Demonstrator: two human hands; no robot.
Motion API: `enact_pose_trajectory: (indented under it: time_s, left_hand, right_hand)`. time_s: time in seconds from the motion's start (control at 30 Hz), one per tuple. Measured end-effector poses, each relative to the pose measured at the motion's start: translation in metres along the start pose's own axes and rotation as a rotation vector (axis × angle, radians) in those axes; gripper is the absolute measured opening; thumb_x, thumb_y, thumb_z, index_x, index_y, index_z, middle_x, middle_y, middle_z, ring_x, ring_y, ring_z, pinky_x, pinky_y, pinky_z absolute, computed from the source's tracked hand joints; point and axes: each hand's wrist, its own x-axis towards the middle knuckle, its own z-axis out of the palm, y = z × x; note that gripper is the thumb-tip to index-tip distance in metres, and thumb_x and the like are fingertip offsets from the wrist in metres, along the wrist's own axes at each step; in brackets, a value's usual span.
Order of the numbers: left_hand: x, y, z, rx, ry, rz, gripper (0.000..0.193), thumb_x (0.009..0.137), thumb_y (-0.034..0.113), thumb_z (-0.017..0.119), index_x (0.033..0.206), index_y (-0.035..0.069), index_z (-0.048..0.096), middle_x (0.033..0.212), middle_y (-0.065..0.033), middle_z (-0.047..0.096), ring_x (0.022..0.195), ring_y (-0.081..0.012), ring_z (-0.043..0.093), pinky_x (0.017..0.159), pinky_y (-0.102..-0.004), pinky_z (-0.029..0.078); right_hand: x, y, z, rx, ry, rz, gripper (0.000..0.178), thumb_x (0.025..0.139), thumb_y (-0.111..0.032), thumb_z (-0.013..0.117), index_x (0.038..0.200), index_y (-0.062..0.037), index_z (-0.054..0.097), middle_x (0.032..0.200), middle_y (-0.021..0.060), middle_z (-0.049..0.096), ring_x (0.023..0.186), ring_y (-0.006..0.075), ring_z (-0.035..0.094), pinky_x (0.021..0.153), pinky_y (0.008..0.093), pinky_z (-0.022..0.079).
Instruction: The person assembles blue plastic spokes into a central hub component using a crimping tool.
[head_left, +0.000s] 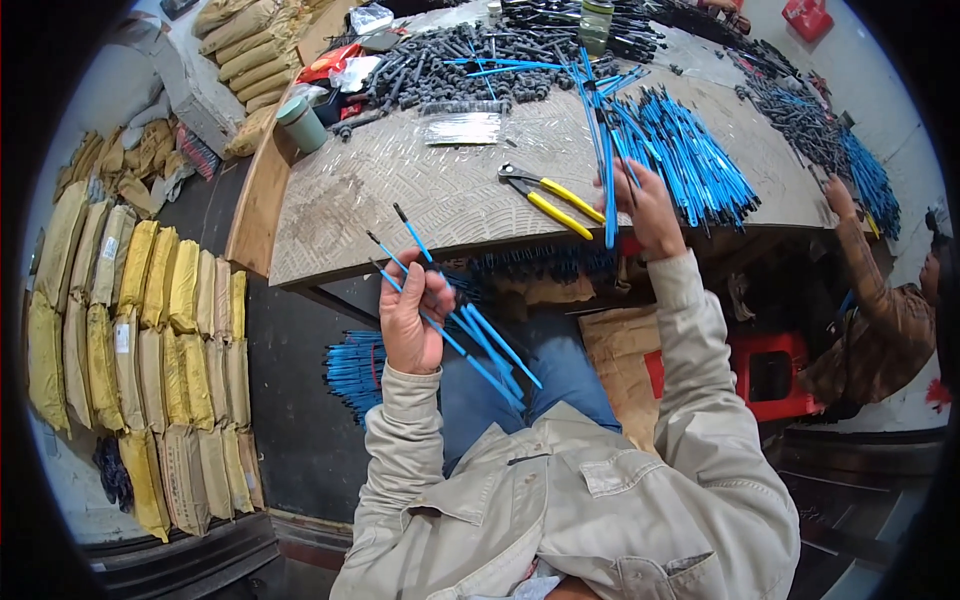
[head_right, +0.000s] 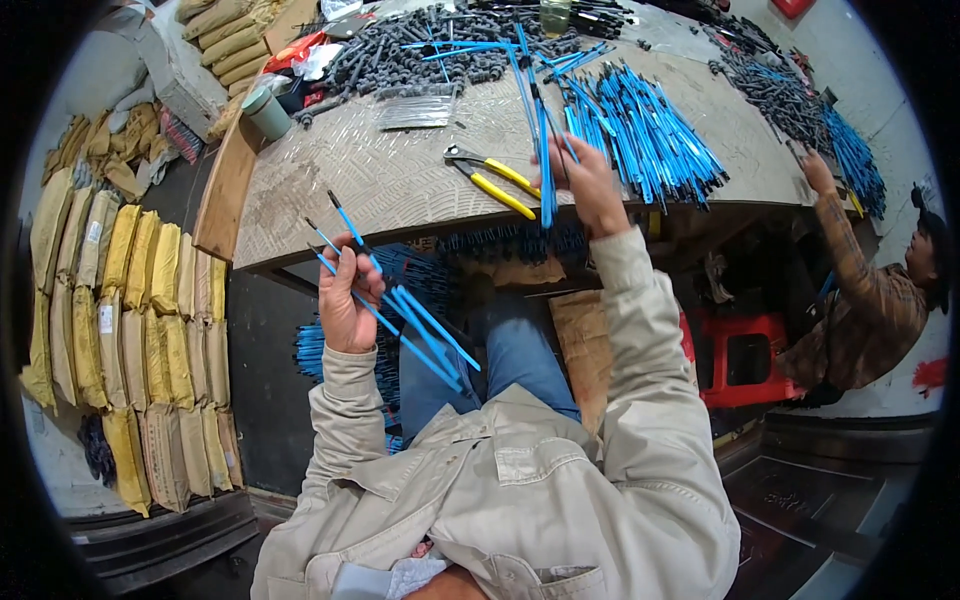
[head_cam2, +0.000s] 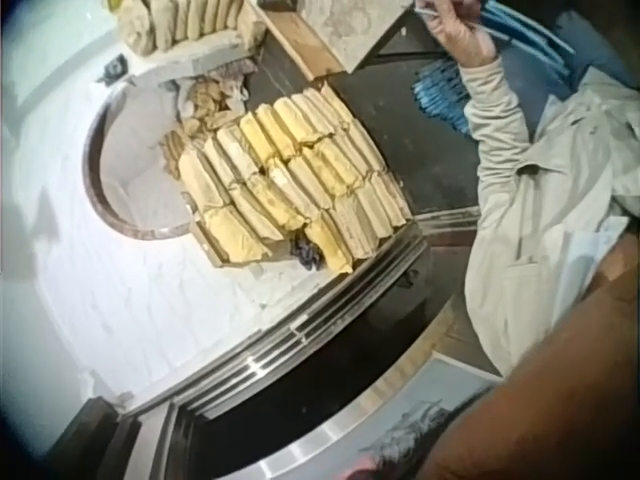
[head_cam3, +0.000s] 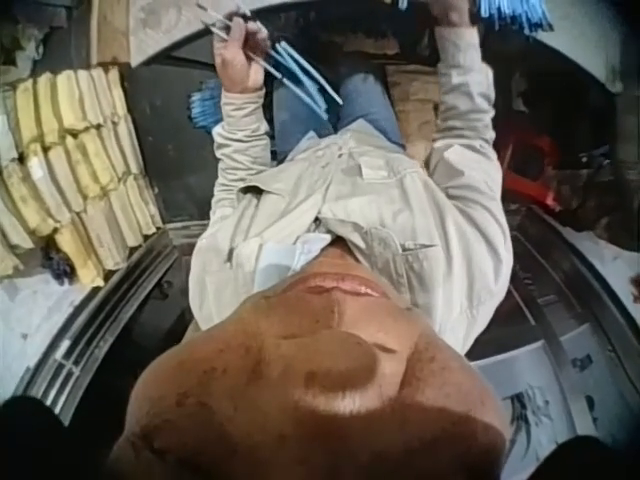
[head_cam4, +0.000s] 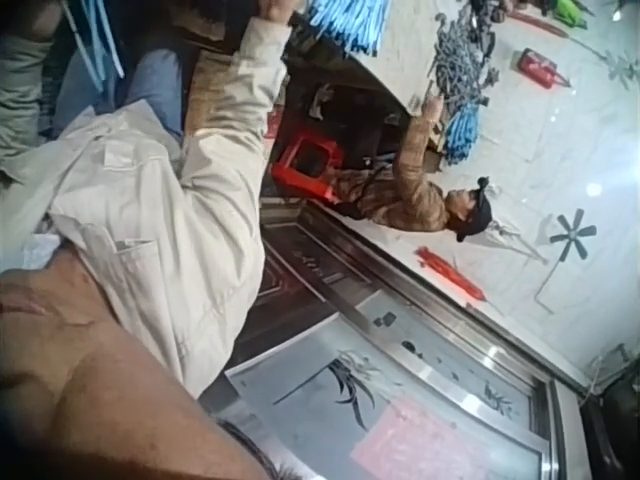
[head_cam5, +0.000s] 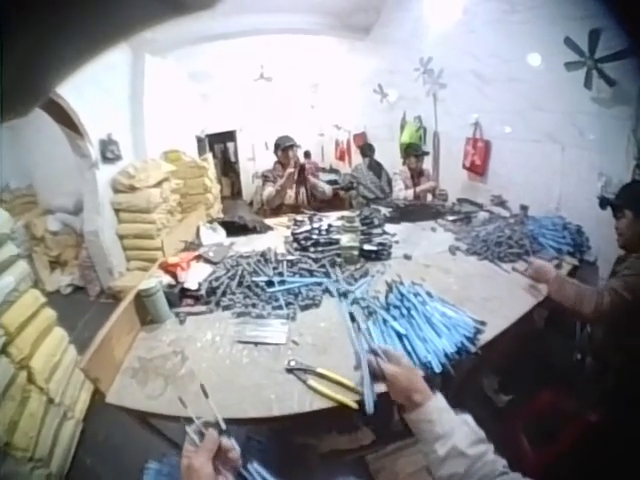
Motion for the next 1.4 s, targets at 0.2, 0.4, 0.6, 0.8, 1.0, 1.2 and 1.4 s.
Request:
enact_pose_trajectory:
  time_s: [0.2,0.4,0.6,0.8,1.0,1.2,1.4]
  left_hand:
    - [0.007,0.01,0.057,0.101,0.072,0.031,0.021,0.092,0.019,0.053,0.106,0.005,0.048,0.096,-0.0125,0.061,0.083,-0.0228,0.062,0.076,-0.0345,0.052]
    - [0.006,-0.006,0.075,-0.014,-0.04,0.114,0.022,0.092,0.018,0.052,0.109,0.003,0.048,0.097,-0.0124,0.061,0.087,-0.0217,0.062,0.079,-0.0335,0.05]
    - [0.006,-0.016,0.07,0.397,0.064,0.319,0.018,0.091,0.011,0.053,0.106,0.001,0.053,0.082,-0.004,0.058,0.075,-0.012,0.058,0.069,-0.0246,0.046]
    - [0.017,-0.01,0.065,0.394,0.109,0.341,0.013,0.091,0.01,0.053,0.101,0.003,0.055,0.073,-0.0023,0.055,0.058,-0.0088,0.049,0.056,-0.0217,0.041]
    - [0.018,0.021,0.05,0.253,0.087,0.137,0.014,0.093,0.014,0.05,0.105,0.007,0.052,0.066,-0.0061,0.054,0.048,-0.0116,0.047,0.045,-0.0253,0.04]
    - [0.006,0.041,0.022,0.119,-0.111,0.098,0.016,0.094,0.018,0.046,0.104,0.005,0.045,0.068,-0.0214,0.061,0.052,-0.0294,0.062,0.052,-0.0375,0.054]
    - [0.015,0.032,0.005,0.013,-0.253,-0.046,0.018,0.094,0.018,0.047,0.095,0.001,0.048,0.077,-0.0285,0.062,0.08,-0.0446,0.063,0.074,-0.0572,0.05]
  right_hand:
    - [-0.089,-0.001,0.031,0.093,-0.332,0.085,0.013,0.093,-0.011,0.048,0.095,0.0003,0.053,0.073,0.0011,0.056,0.062,0.0109,0.06,0.056,0.0213,0.048]
    - [-0.115,0.015,0.046,0.049,-0.53,0.029,0.01,0.093,-0.007,0.048,0.095,0.0013,0.054,0.071,-0.0003,0.052,0.067,0.007,0.057,0.059,0.0197,0.046]
    - [-0.122,0.016,0.052,0.047,-0.569,-0.025,0.011,0.092,-0.008,0.05,0.096,0.0013,0.056,0.078,0.0019,0.055,0.074,0.0072,0.056,0.064,0.0211,0.046]
    - [-0.078,-0.015,0.019,-0.445,-0.872,-0.274,0.019,0.087,-0.013,0.058,0.102,-0.0013,0.061,0.089,0.0096,0.063,0.076,0.015,0.061,0.068,0.0282,0.049]
    - [0.104,-0.051,-0.043,-0.692,-0.265,-0.224,0.02,0.088,-0.017,0.056,0.098,-0.0016,0.064,0.082,0.0025,0.064,0.071,0.0085,0.059,0.061,0.0234,0.049]
    - [0.278,-0.01,-0.114,-1.017,0.074,0.025,0.025,0.079,-0.021,0.06,0.092,-0.001,0.065,0.081,0.0117,0.066,0.073,0.0193,0.064,0.068,0.0329,0.051]
    - [0.335,0.031,-0.105,-1.628,0.151,0.017,0.032,0.075,-0.029,0.06,0.096,-0.0049,0.066,0.098,0.0166,0.065,0.092,0.0308,0.062,0.078,0.041,0.049]
